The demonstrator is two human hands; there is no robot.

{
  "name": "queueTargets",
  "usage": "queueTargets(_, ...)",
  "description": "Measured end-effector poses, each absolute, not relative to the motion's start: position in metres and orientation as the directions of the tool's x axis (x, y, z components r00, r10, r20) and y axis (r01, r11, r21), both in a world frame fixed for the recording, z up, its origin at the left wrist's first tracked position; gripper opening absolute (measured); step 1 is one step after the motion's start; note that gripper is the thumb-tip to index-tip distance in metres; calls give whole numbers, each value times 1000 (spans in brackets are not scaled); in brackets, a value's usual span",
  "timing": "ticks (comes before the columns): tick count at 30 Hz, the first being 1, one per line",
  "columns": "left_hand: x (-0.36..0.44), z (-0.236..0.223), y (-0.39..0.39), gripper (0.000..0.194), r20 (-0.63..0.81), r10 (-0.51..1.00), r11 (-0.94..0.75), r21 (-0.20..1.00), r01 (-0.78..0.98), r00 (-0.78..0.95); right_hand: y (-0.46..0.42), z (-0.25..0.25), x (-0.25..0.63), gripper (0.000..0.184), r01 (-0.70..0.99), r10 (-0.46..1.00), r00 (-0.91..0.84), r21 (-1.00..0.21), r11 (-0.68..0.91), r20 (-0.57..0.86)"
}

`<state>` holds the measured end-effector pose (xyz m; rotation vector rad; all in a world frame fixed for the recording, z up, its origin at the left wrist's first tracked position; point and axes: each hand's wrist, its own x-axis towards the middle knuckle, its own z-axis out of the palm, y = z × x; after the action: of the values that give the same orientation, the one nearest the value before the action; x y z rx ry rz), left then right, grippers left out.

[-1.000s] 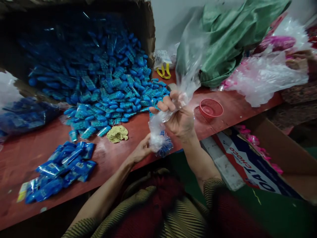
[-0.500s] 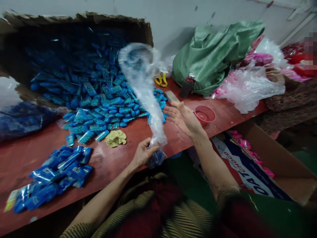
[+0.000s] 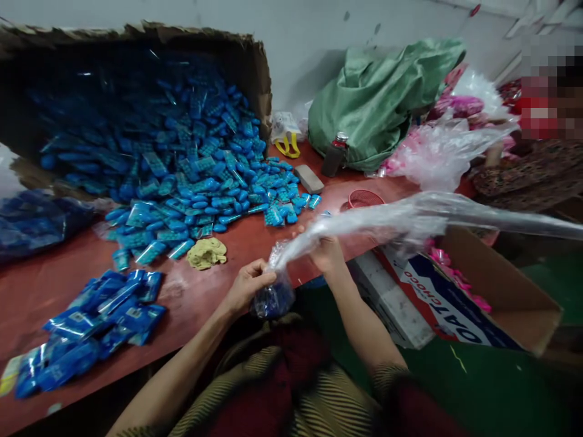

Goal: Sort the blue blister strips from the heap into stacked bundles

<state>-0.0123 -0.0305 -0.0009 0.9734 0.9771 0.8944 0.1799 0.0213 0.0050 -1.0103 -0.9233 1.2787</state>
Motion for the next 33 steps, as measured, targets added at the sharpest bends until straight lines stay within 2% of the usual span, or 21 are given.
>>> queueTargets(2,-12,1,-32,25,-264,887,343,927,-155,379,20,8,174,29,-570,998,56,-819,66,41)
queueTargets(4,-6,4,-32,29,-257,862,342,931,-128,436,22,11,163,28,-711,998,31,-701,55,46)
queueTargets(5,-2,4,-31,30,-254,855,337,935,-112,453,25,13,157,28,-731,999,2,-682,24,32)
queueTargets(7,6,3,-30,32,-237,878,312,942,-123,416,31,15,148,28,-701,999,-42,-711,-52,-32)
queueTargets(9,11,1,-27,32,-200,940,256,949,-185,277,32,15,145,26,-645,995,-44,-758,-98,-92)
queueTargets(12,14,-2,-21,30,-134,982,162,961,-225,135,15,10,152,17,-606,994,-33,-789,-99,-100)
queueTargets(14,15,0,-17,25,-70,986,95,983,-156,154,1,9,161,14,-586,993,-102,-802,-115,-68)
queueTargets(17,13,7,-13,14,51,981,-65,996,68,185,-10,14,171,20,-555,977,-210,-819,-144,-30)
queueTargets(20,6,19,-9,24,207,969,-238,931,276,137,-1,26,176,27,-523,995,-79,-847,-98,-67)
queueTargets(23,-5,28,-4,22,352,936,-340,882,326,23,12,33,176,27,-527,988,134,-850,11,-70)
queueTargets(24,-9,30,-3,23,351,936,-327,892,312,-23,14,33,177,26,-533,983,174,-845,49,-52)
queueTargets(26,-16,33,-1,23,249,967,-230,947,223,-60,15,28,177,23,-536,980,195,-840,86,-25)
queueTargets(27,-19,35,-1,20,164,986,-157,976,150,-33,15,23,177,21,-534,984,178,-843,69,-33)
queueTargets(29,-28,40,1,3,-18,991,17,1000,11,129,12,14,176,17,-531,989,118,-847,-17,-94)
queueTargets(31,-37,48,4,35,-136,935,164,985,-58,327,10,8,175,17,-536,987,64,-839,-91,-148)
queueTargets(33,-44,58,9,55,-180,880,238,968,-80,440,11,9,174,19,-546,988,40,-831,-102,-148)
